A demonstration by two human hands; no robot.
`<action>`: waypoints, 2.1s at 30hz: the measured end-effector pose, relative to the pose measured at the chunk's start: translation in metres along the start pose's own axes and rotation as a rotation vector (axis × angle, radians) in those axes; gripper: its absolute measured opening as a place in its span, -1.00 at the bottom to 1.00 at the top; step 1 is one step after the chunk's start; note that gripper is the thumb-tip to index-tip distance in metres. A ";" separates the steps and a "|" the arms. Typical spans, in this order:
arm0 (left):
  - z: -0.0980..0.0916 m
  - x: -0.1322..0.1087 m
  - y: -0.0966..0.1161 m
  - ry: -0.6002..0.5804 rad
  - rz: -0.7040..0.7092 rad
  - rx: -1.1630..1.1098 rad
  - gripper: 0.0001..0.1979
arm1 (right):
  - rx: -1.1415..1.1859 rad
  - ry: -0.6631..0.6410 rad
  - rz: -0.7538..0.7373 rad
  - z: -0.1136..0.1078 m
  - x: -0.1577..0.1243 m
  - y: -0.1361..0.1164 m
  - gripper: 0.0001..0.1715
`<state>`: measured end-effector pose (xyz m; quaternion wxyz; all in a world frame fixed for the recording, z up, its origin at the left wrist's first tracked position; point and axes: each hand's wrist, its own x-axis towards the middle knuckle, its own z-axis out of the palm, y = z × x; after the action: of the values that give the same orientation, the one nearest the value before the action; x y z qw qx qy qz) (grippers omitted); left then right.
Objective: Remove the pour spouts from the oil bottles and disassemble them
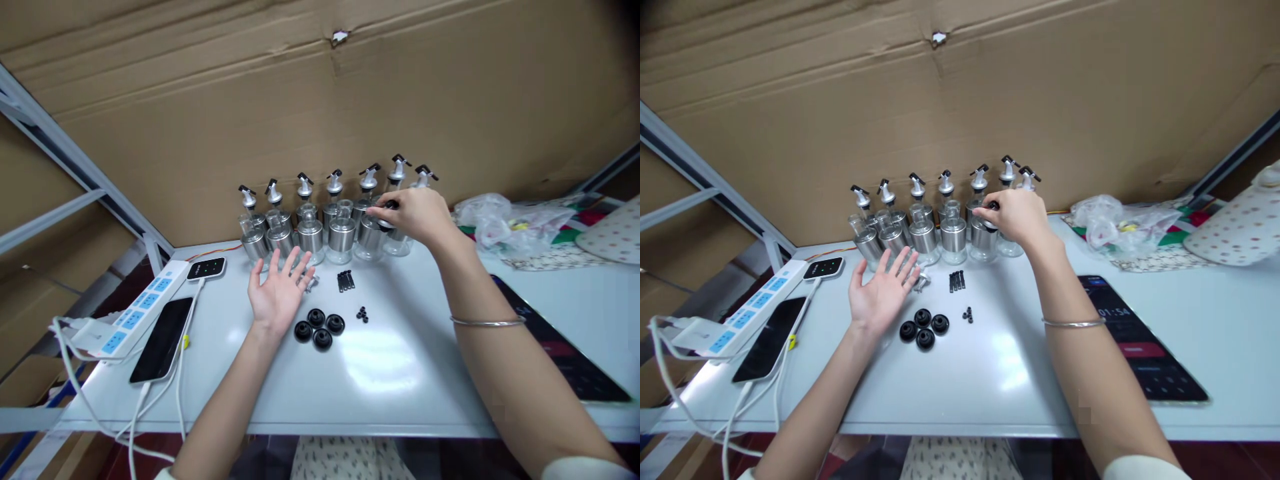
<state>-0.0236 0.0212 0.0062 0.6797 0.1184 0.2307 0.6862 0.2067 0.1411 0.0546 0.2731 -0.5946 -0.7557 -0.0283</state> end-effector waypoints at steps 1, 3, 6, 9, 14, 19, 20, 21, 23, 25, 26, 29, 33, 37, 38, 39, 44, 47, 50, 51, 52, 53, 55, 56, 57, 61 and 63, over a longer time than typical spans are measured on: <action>0.000 0.000 0.000 0.004 0.002 0.005 -0.64 | 0.009 0.004 -0.008 0.001 0.000 -0.001 -0.65; 0.001 0.000 0.000 0.015 0.004 0.011 -0.65 | 0.050 -0.007 -0.018 0.003 0.000 -0.001 -0.66; 0.001 0.000 0.001 0.021 0.007 0.009 -0.63 | 0.169 -0.004 -0.008 0.000 0.001 -0.001 -0.69; 0.000 0.000 0.001 0.014 0.013 0.001 -0.64 | 0.271 0.067 0.056 -0.008 0.000 -0.001 -0.76; -0.005 0.004 0.003 0.037 0.057 -0.015 -0.61 | 0.307 0.125 0.197 -0.020 -0.002 -0.002 -0.80; -0.010 0.010 0.005 0.048 0.048 -0.012 -0.56 | 0.256 0.104 0.330 -0.027 -0.002 -0.001 -0.79; -0.010 0.011 0.004 0.046 0.040 -0.008 -0.56 | 0.227 0.032 0.336 -0.028 -0.002 -0.001 -0.78; -0.011 0.012 0.004 0.046 0.033 -0.004 -0.56 | 0.207 -0.047 0.334 -0.028 -0.002 0.000 -0.76; -0.013 0.013 0.004 0.050 0.028 0.008 -0.55 | 0.188 -0.166 0.322 -0.026 -0.002 0.000 -0.74; -0.015 0.015 0.004 0.050 0.031 0.023 -0.53 | 0.186 -0.199 0.318 -0.024 -0.002 0.000 -0.73; -0.015 0.015 0.004 0.048 0.033 0.030 -0.52 | 0.189 -0.202 0.314 -0.023 -0.002 0.000 -0.73; -0.017 0.016 0.005 0.040 0.031 0.044 -0.51 | 0.204 -0.214 0.302 -0.022 -0.002 -0.001 -0.72; -0.018 0.016 0.006 0.022 0.032 0.045 -0.52 | 0.214 -0.186 0.267 -0.031 -0.003 -0.005 -0.69; -0.013 0.012 0.002 -0.024 0.021 0.060 -0.52 | 0.361 -0.218 0.049 -0.036 -0.013 -0.022 -0.62; -0.011 0.010 0.000 -0.047 0.015 0.081 -0.50 | 0.420 -0.239 -0.019 -0.033 -0.017 -0.028 -0.61; -0.010 0.008 -0.003 -0.076 0.008 0.114 -0.47 | 0.474 -0.246 -0.076 -0.027 -0.023 -0.034 -0.59; -0.012 -0.001 -0.024 -0.312 0.042 0.649 -0.28 | 0.752 -0.365 -0.125 0.028 -0.058 -0.058 -0.56; -0.019 -0.004 -0.032 -0.388 0.311 1.201 -0.26 | 0.804 -0.402 -0.078 0.051 -0.072 -0.064 -0.62; -0.023 -0.003 -0.032 -0.379 0.541 1.475 -0.54 | 0.929 -0.405 -0.052 0.052 -0.079 -0.065 -0.66; -0.023 -0.002 -0.031 -0.368 0.574 1.502 -0.62 | 0.956 -0.389 -0.061 0.050 -0.081 -0.064 -0.67; -0.024 -0.002 -0.030 -0.355 0.586 1.509 -0.68 | 0.954 -0.364 -0.083 0.047 -0.082 -0.064 -0.69; -0.024 -0.001 -0.028 -0.340 0.586 1.506 -0.70 | 0.922 -0.331 -0.123 0.045 -0.082 -0.063 -0.70; -0.024 -0.001 -0.024 -0.310 0.563 1.485 -0.72 | 0.794 -0.247 -0.237 0.042 -0.082 -0.061 -0.72; -0.024 -0.001 -0.022 -0.301 0.551 1.474 -0.73 | 0.727 -0.206 -0.297 0.042 -0.082 -0.059 -0.72; -0.024 -0.001 -0.020 -0.305 0.539 1.469 -0.73 | 0.672 -0.169 -0.352 0.042 -0.082 -0.058 -0.72; -0.025 0.000 -0.013 -0.388 0.468 1.490 -0.73 | 0.527 -0.028 -0.509 0.048 -0.085 -0.057 -0.71; -0.025 -0.001 -0.013 -0.394 0.409 1.465 -0.74 | 0.469 0.004 -0.572 0.050 -0.087 -0.058 -0.69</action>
<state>-0.0240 0.0160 -0.0215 0.3172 0.6960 0.4732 0.4371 0.1472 0.0655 -0.0106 0.3843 -0.2804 -0.8768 0.0692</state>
